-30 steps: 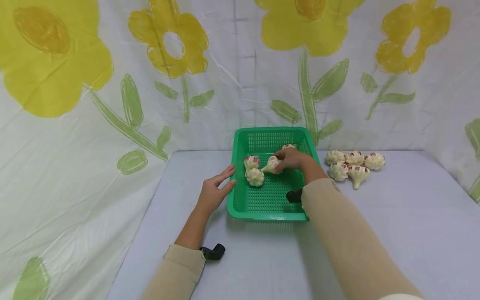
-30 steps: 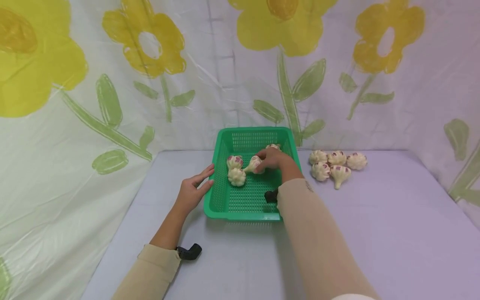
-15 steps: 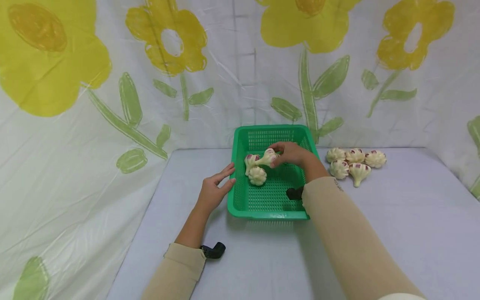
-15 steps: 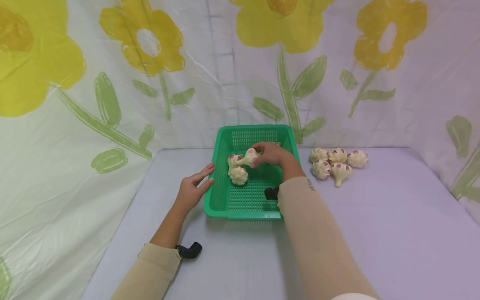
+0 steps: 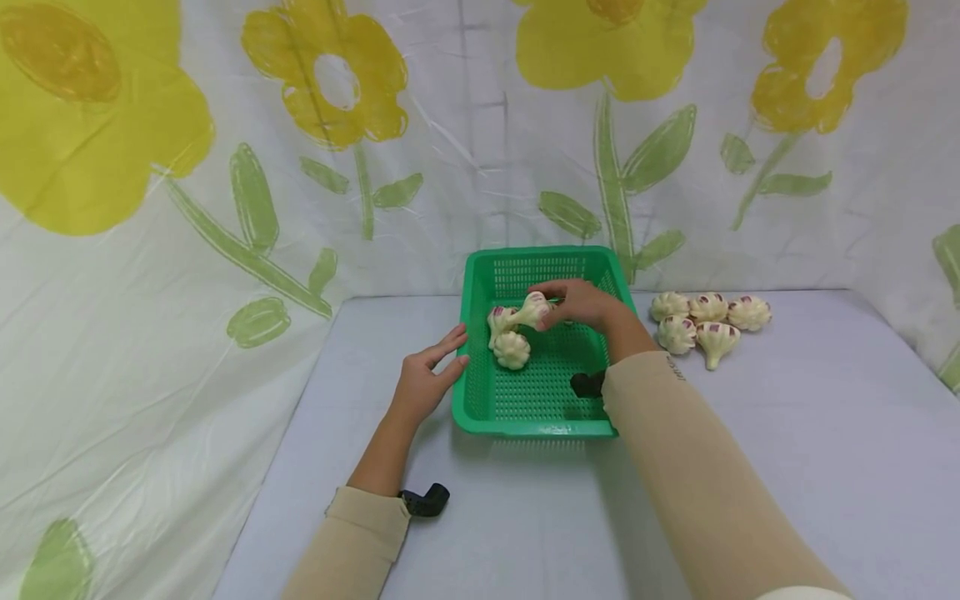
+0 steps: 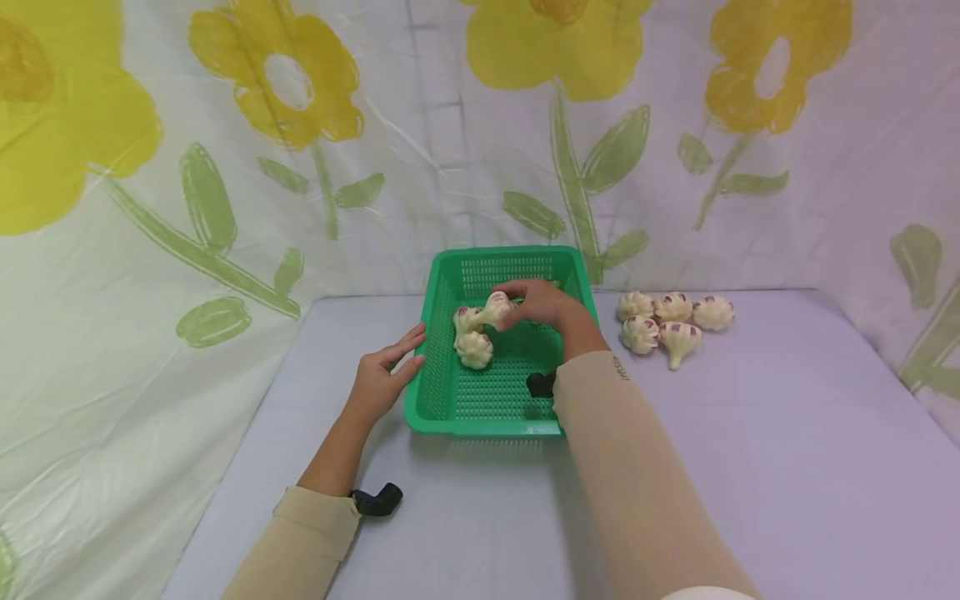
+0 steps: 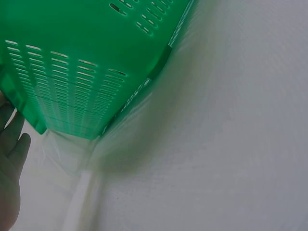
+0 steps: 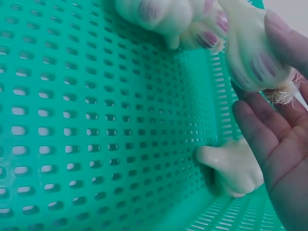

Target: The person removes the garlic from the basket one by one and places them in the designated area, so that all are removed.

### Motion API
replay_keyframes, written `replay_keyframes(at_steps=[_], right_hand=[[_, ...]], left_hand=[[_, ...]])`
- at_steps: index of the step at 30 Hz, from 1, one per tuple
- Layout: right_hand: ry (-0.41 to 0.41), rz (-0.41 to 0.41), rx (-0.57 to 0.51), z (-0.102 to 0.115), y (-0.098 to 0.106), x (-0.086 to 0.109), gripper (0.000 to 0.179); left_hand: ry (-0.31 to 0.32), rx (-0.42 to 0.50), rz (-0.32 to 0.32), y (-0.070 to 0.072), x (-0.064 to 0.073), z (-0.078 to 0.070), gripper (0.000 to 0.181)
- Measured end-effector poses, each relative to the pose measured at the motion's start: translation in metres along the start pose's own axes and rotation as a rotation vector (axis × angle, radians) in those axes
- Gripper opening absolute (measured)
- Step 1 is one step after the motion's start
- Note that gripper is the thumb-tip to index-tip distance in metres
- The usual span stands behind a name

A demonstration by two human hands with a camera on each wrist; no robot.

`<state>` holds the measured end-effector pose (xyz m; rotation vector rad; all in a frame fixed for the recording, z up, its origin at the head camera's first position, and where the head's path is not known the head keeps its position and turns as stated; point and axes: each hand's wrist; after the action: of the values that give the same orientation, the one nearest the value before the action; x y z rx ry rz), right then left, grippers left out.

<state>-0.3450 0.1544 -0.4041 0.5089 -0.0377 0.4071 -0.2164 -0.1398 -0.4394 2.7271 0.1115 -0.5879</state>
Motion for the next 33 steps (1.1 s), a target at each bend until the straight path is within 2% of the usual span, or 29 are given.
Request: replay_keyframes(at_steps=[4,12,20,23,30,33], right_hand=[[0.005,-0.001,-0.006,-0.001,0.0,-0.001,0.076],[0.015,-0.002,-0.012,0.001,0.001,-0.004,0.074],[0.032,-0.04,-0.046,0.004,0.0,-0.003,0.074],[0.043,-0.046,-0.044,0.006,0.001,-0.002,0.072],[0.073,-0.092,-0.065,0.013,0.003,0.001,0.071],[0.076,-0.113,-0.079,0.015,0.003,0.002,0.07]], left_hand=[[-0.02,0.007,-0.012,-0.003,-0.002,0.02,0.04],[-0.067,0.012,-0.034,-0.003,-0.002,0.023,0.039],[-0.037,0.006,-0.025,-0.004,-0.002,0.024,0.039],[-0.027,0.002,-0.018,-0.004,-0.001,0.019,0.04],[-0.013,-0.001,-0.002,0.002,0.002,-0.015,0.04],[-0.012,0.005,-0.005,0.002,0.002,-0.017,0.039]])
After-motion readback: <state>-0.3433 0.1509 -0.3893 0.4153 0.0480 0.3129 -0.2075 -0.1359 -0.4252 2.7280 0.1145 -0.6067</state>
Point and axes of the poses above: each hand's wrist, its own x-axis away from the middle knuckle, its own y-axis out of the back of the hand, z = x × y, and after that the axes turned 12 degrees about -z, right-handed
